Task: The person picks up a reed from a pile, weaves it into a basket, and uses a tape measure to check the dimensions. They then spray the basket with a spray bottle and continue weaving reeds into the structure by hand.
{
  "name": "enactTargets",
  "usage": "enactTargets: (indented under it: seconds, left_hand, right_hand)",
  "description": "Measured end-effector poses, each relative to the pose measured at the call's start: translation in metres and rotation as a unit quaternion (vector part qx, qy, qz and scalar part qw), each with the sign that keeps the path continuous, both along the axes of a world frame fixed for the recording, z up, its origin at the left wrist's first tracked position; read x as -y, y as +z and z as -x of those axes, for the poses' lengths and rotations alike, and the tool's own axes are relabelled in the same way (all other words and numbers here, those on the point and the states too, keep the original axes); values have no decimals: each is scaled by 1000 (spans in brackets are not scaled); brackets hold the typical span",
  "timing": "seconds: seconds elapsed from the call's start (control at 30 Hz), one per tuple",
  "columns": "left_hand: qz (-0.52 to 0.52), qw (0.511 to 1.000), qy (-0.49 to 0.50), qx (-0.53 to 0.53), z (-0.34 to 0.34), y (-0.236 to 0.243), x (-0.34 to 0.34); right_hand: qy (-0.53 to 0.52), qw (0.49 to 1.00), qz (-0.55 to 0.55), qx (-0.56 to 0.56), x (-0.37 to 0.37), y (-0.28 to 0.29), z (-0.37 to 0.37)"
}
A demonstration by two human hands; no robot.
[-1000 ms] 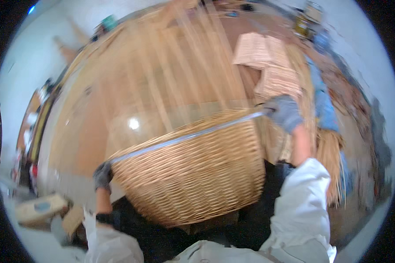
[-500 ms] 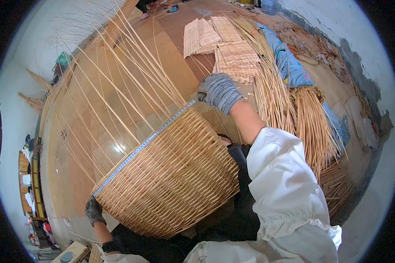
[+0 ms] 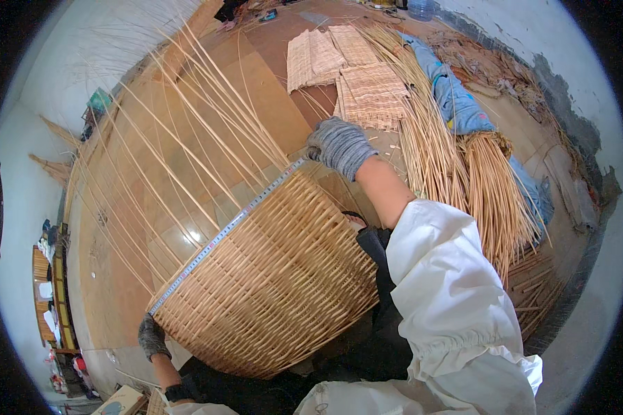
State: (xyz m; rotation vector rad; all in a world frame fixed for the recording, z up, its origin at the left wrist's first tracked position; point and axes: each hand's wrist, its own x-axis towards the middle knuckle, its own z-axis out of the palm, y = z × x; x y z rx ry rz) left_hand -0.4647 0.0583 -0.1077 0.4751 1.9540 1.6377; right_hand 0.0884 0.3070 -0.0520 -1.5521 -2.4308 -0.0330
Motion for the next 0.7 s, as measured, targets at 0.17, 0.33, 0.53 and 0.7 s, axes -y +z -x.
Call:
enactTargets:
  seconds: [0.17,0.33,0.53,0.7]
  left_hand:
    - [34,997,44,-62,-10,2,-2]
    - [2,987,58,-150,-11,10,-1]
    - [20,987,-48,-152,-8,12,5]
    - [14,993,6,-115,-8,7,3]
  right_hand:
    - [-18,997,-37,-59,6,0,3]
    - [-56,996,-40,-62,11,0,7]
    - [-47,996,-51,-56,11,1,9]
    - [-44,997,-49,-47,12,-1,9]
